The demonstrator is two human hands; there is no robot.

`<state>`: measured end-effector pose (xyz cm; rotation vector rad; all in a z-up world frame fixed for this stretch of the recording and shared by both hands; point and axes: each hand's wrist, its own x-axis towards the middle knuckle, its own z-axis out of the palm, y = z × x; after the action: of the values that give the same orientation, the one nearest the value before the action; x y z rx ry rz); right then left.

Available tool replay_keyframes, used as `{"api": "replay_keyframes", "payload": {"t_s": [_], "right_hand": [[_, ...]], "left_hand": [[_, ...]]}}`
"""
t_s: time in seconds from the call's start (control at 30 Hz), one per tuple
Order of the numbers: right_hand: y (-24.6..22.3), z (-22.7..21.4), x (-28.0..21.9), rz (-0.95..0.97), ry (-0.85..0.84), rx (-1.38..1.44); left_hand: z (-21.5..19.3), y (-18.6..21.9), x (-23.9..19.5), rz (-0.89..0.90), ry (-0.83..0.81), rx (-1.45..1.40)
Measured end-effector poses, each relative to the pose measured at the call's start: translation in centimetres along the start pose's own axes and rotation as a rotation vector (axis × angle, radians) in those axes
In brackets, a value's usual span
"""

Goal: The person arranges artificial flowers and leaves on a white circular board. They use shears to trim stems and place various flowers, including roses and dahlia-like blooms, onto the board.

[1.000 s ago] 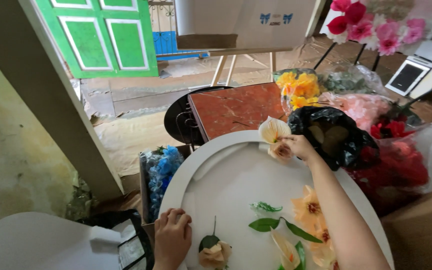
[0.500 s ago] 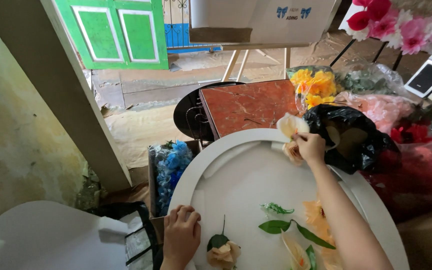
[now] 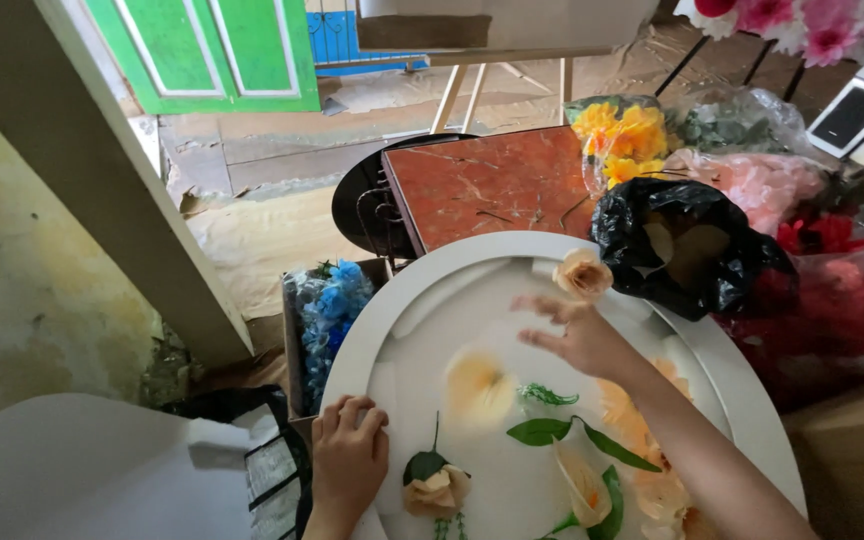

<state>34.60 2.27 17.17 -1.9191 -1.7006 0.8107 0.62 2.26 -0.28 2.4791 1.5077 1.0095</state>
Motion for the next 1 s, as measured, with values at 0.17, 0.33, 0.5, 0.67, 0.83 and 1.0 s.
{"api": "replay_keyframes", "payload": {"t_s": [0.17, 0.33, 0.5, 0.67, 0.83, 1.0], "right_hand": [[9.5, -3.0, 6.7, -0.169, 0.432, -0.089], [16.8, -3.8, 12.5, -0.309, 0.494, -0.212], [18.0, -3.6, 14.5, -0.083, 0.542, -0.208], [18.9, -3.4, 15.3, -0.099, 0.542, -0.217], [18.9, -1.2, 14.2, -0.24, 0.559, -0.351], [4.6, 4.4, 3.4, -0.71, 0.804, -0.552]], "left_hand": [[-0.2, 0.2, 0.0, 0.009, -0.016, 0.033], [0.4, -0.2, 0.3, -0.018, -0.03, 0.031], [0.2, -0.1, 0.1, -0.004, -0.03, 0.034], [-0.6, 0.2, 0.8, 0.041, 0.003, 0.037], [-1.2, 0.8, 0.3, 0.071, 0.028, 0.053], [-1.2, 0.7, 0.2, 0.081, 0.076, -0.021]]}}
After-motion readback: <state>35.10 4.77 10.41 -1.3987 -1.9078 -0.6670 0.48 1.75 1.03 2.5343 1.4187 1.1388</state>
